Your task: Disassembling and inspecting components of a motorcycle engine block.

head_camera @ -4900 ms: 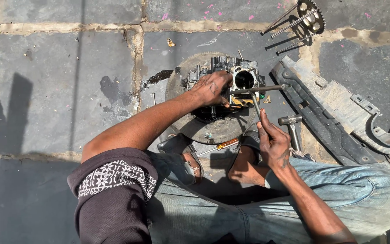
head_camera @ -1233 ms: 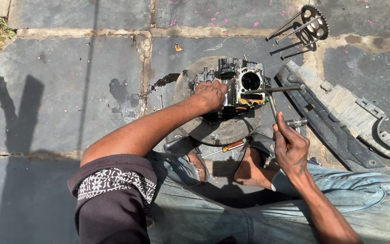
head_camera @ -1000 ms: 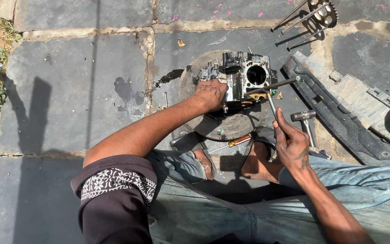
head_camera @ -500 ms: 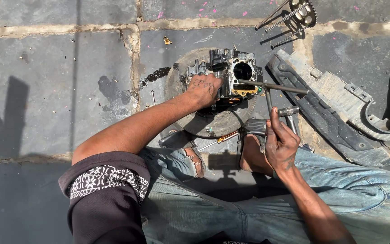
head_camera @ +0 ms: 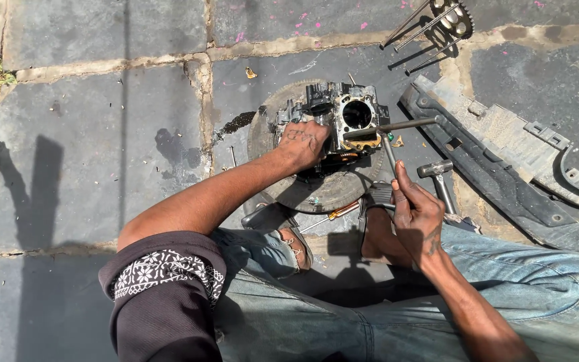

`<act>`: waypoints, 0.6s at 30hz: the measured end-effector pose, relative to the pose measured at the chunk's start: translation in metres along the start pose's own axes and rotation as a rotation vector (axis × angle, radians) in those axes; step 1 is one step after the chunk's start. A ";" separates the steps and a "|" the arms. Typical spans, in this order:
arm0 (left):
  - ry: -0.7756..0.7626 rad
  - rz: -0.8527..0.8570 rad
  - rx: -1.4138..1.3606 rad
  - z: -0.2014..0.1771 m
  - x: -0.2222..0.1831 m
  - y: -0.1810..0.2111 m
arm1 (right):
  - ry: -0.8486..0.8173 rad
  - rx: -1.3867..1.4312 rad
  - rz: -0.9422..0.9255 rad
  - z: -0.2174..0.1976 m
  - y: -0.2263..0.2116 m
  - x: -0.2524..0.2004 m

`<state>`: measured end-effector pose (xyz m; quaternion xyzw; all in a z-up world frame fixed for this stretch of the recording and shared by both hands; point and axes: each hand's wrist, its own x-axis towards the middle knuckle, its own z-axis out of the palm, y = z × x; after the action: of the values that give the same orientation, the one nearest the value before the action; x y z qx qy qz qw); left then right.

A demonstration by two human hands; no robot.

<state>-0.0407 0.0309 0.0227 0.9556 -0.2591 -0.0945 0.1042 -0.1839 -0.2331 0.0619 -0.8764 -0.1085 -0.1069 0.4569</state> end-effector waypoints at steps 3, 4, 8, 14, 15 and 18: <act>0.056 0.030 -0.076 -0.008 -0.011 0.003 | 0.101 -0.051 -0.030 -0.002 0.000 -0.008; 0.055 0.031 -0.075 -0.011 -0.013 0.005 | 0.102 -0.051 -0.029 0.001 -0.002 -0.006; 0.077 0.068 -0.191 -0.034 -0.015 0.016 | -0.014 -0.073 0.041 0.000 -0.009 0.005; 0.144 0.215 -0.103 -0.015 -0.001 0.012 | 0.106 0.062 0.073 -0.025 -0.019 0.008; 0.129 0.238 -0.039 -0.010 0.004 0.011 | 0.143 0.162 0.087 -0.028 -0.021 0.011; 0.071 0.255 -0.054 0.002 0.012 0.004 | 0.163 0.304 0.254 -0.027 -0.019 0.013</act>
<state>-0.0329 0.0208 0.0207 0.9144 -0.3721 -0.0535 0.1503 -0.1791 -0.2434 0.0958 -0.7925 0.0251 -0.1014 0.6009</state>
